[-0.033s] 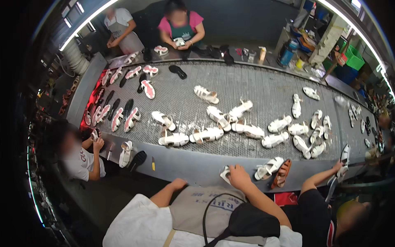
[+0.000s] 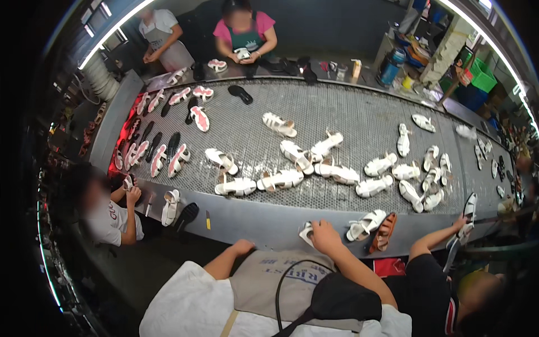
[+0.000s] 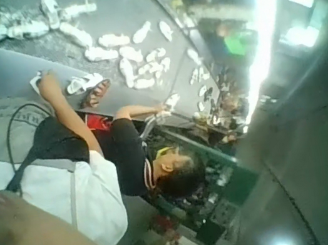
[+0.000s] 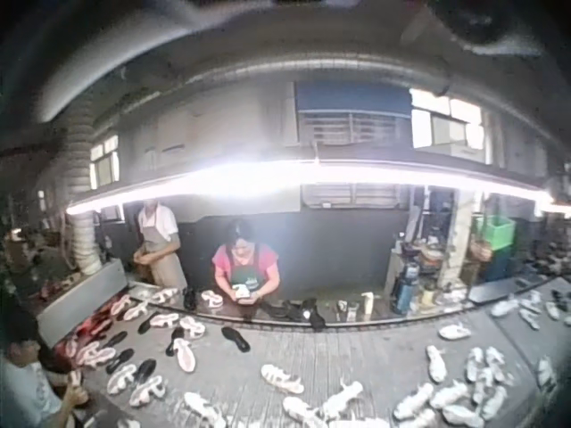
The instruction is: Attaching shoe soles to uppers using a specialized press machine on a manufacturing line.
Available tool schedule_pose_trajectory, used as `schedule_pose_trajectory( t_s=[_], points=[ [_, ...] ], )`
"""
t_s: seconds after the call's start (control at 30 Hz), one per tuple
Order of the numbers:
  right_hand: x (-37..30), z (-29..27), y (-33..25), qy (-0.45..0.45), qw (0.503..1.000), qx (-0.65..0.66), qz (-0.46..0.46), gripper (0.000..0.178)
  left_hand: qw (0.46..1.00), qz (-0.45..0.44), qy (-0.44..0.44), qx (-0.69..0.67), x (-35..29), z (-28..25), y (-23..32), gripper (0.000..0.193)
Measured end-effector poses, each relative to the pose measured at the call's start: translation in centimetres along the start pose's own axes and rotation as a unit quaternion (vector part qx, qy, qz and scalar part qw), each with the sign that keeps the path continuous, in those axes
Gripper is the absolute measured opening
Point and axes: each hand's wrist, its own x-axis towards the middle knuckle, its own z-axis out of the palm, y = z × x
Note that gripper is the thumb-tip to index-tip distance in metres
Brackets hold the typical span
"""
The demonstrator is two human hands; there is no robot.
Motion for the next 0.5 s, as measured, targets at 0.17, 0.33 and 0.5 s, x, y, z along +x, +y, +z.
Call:
schedule_pose_trajectory(
  t_s=[0.17,0.33,0.5],
  points=[
    [0.7,0.1,0.6,0.010,1.000,0.009,0.003,0.036,0.999,0.004,-0.026,0.022,0.7,-1.7,-0.5,0.040],
    [0.1,0.2,0.1,0.029,1.000,0.002,-0.001,0.038,0.996,-0.059,-0.040,-0.045,0.4,-2.1,0.4,0.046],
    [-0.3,0.6,-0.3,0.044,0.999,0.013,-0.001,0.037,0.980,-0.144,-0.038,-0.134,-0.5,-2.7,2.0,0.050]
  ],
)
